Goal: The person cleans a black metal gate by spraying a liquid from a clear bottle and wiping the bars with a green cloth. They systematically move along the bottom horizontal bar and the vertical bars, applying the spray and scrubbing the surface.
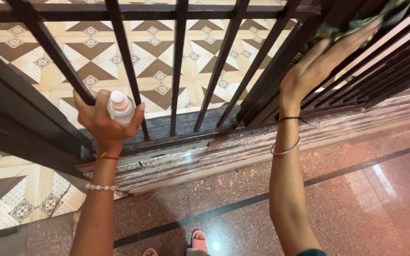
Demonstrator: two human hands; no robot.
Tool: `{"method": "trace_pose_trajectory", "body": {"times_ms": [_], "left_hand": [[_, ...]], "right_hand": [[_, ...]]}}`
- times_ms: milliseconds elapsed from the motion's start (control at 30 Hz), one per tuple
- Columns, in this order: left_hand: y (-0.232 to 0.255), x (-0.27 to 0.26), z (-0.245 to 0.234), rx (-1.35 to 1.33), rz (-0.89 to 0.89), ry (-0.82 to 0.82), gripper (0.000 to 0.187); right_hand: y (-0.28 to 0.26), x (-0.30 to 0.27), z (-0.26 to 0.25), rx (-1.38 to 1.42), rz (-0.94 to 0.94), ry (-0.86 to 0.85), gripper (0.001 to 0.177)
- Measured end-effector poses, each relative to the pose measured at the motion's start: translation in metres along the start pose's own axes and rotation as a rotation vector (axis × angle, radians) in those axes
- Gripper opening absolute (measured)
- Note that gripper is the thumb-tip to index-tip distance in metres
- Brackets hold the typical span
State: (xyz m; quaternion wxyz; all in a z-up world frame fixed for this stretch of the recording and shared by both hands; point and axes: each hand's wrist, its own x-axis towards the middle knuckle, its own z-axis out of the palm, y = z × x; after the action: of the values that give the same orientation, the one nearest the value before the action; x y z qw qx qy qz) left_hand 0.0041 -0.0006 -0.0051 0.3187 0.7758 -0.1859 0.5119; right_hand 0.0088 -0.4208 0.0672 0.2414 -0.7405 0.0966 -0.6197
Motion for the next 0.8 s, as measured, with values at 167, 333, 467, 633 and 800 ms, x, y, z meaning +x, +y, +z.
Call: {"method": "trace_pose_trajectory", "body": {"times_ms": [167,333,467,633,800], "left_hand": [[0.005,0.003,-0.001,-0.013,-0.022,-0.003,0.056],[0.005,0.003,0.0,-0.017,0.004,0.016,0.056],[0.004,0.003,0.001,-0.017,-0.01,0.01,0.056],[0.002,0.002,0.002,0.001,0.024,0.006,0.057],[0.009,0.008,0.001,-0.065,0.023,0.05,0.053]], "right_hand": [[0.045,-0.116,0.001,-0.122,0.043,-0.079,0.065],[0.044,-0.242,-0.01,-0.058,0.36,-0.166,0.057],[0.021,-0.299,-0.035,0.071,0.456,-0.191,0.05],[-0.011,-0.338,-0.023,-0.017,0.112,-0.445,0.045],[0.012,-0.288,-0.023,-0.341,-0.058,-0.804,0.042]]}}
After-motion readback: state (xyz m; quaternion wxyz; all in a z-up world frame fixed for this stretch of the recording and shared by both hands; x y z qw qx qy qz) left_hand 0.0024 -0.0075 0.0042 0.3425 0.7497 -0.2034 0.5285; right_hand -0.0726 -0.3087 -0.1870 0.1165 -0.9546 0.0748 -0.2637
